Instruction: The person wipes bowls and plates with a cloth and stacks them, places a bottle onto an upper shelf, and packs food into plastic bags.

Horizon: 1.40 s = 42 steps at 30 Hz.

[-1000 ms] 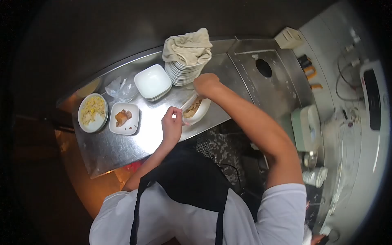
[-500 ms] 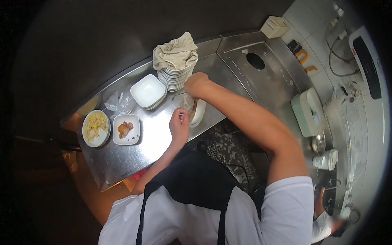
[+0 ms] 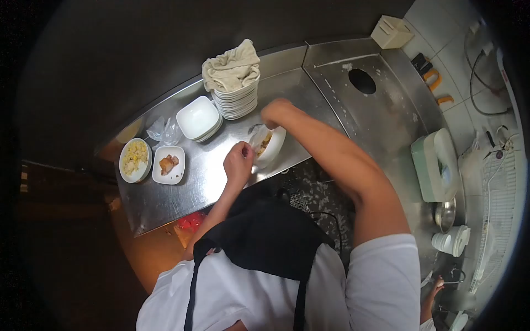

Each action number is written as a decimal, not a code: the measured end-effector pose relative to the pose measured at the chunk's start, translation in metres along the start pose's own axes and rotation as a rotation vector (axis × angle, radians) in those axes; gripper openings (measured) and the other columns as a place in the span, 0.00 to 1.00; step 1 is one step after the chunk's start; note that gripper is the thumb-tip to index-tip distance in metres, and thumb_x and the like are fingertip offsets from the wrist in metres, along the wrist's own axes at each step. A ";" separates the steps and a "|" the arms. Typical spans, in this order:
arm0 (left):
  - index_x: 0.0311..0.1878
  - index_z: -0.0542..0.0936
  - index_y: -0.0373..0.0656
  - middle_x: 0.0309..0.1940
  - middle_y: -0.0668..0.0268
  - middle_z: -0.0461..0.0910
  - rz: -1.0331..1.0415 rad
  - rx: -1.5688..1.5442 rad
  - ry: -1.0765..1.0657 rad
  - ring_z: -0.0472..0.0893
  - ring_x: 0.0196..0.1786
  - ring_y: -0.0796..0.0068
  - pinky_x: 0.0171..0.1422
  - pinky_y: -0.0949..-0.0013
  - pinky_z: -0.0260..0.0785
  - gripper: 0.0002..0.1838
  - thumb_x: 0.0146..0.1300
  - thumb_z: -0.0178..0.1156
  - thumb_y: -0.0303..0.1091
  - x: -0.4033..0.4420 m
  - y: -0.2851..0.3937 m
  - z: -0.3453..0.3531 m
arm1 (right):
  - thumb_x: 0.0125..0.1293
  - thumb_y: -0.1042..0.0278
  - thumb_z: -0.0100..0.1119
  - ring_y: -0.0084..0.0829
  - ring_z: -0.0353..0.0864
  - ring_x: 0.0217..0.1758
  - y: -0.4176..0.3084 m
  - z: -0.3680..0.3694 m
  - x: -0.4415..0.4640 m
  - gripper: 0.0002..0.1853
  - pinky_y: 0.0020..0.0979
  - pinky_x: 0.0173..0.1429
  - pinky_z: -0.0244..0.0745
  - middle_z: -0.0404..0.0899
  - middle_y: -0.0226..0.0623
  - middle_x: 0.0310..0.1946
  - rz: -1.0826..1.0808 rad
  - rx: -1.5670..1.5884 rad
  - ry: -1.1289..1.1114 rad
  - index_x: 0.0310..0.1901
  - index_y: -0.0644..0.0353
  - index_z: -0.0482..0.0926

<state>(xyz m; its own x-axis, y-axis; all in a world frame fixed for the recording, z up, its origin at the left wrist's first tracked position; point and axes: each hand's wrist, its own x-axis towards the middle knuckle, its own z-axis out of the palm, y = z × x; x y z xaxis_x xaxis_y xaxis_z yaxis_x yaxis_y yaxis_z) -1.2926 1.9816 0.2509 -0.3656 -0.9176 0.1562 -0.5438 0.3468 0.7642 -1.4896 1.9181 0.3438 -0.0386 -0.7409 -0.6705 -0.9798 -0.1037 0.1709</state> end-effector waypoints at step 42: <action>0.53 0.79 0.40 0.44 0.66 0.83 -0.300 -0.456 0.165 0.81 0.45 0.78 0.44 0.74 0.76 0.13 0.74 0.62 0.38 0.046 -0.115 -0.017 | 0.74 0.56 0.52 0.57 0.87 0.41 0.166 0.590 -0.321 0.17 0.54 0.43 0.80 0.87 0.53 0.37 1.890 0.742 0.706 0.55 0.57 0.78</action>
<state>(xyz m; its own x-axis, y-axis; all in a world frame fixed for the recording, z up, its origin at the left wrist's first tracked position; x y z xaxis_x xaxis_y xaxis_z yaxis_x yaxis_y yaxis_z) -1.2341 1.8959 0.1814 -0.1027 -0.9938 -0.0420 -0.2113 -0.0194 0.9772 -1.7558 2.5302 0.1617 -0.9171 0.3036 0.2584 0.2500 0.9428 -0.2203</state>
